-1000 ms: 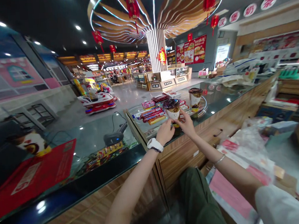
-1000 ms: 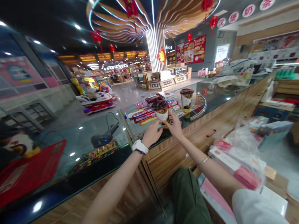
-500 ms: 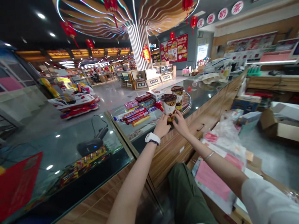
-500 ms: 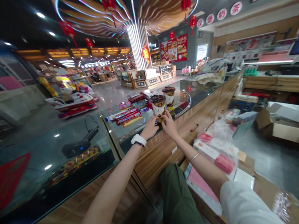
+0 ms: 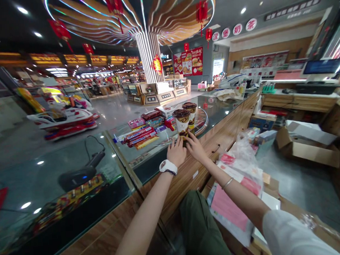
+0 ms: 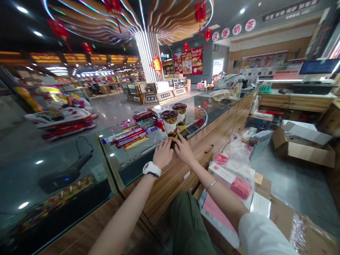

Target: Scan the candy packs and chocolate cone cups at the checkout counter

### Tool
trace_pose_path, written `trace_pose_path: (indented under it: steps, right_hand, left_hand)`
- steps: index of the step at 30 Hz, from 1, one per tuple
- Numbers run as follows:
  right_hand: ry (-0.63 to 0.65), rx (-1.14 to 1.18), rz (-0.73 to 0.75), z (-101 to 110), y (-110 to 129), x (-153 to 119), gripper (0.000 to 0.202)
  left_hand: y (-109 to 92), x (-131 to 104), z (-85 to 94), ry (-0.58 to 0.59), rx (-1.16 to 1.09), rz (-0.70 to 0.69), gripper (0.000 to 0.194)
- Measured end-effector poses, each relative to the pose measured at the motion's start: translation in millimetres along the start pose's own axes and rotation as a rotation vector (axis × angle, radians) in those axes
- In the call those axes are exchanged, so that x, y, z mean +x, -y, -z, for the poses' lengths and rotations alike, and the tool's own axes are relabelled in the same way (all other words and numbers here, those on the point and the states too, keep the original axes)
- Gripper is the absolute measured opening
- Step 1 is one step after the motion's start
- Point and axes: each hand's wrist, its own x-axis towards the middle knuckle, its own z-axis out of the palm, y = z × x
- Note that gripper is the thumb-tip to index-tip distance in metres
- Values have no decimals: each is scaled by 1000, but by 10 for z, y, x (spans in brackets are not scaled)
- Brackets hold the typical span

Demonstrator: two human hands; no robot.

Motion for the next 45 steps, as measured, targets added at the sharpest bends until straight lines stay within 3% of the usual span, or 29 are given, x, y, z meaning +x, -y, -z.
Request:
trace_pose_path:
  steps: [10, 14, 26, 35, 40, 45]
  right_hand:
    - [86, -167, 22, -8, -116, 330, 52]
    - [149, -237, -9, -22, -97, 419, 54]
    - [225, -301, -57, -19, -16, 440, 56]
    - [161, -216, 44, 34, 98, 432, 51]
    - [199, -164, 163, -14, 469, 435, 54]
    - [244, -107, 268, -190, 946, 438, 58]
  left_hand:
    - [102, 387, -10, 174, 37, 78, 60]
    - [173, 507, -44, 180, 49, 82, 60]
    - [228, 532, -69, 188, 77, 106, 58]
    - [371, 268, 133, 45, 99, 115, 57]
    - [559, -60, 409, -37, 140, 116, 56]
    - [774, -454, 702, -81, 193, 152, 57]
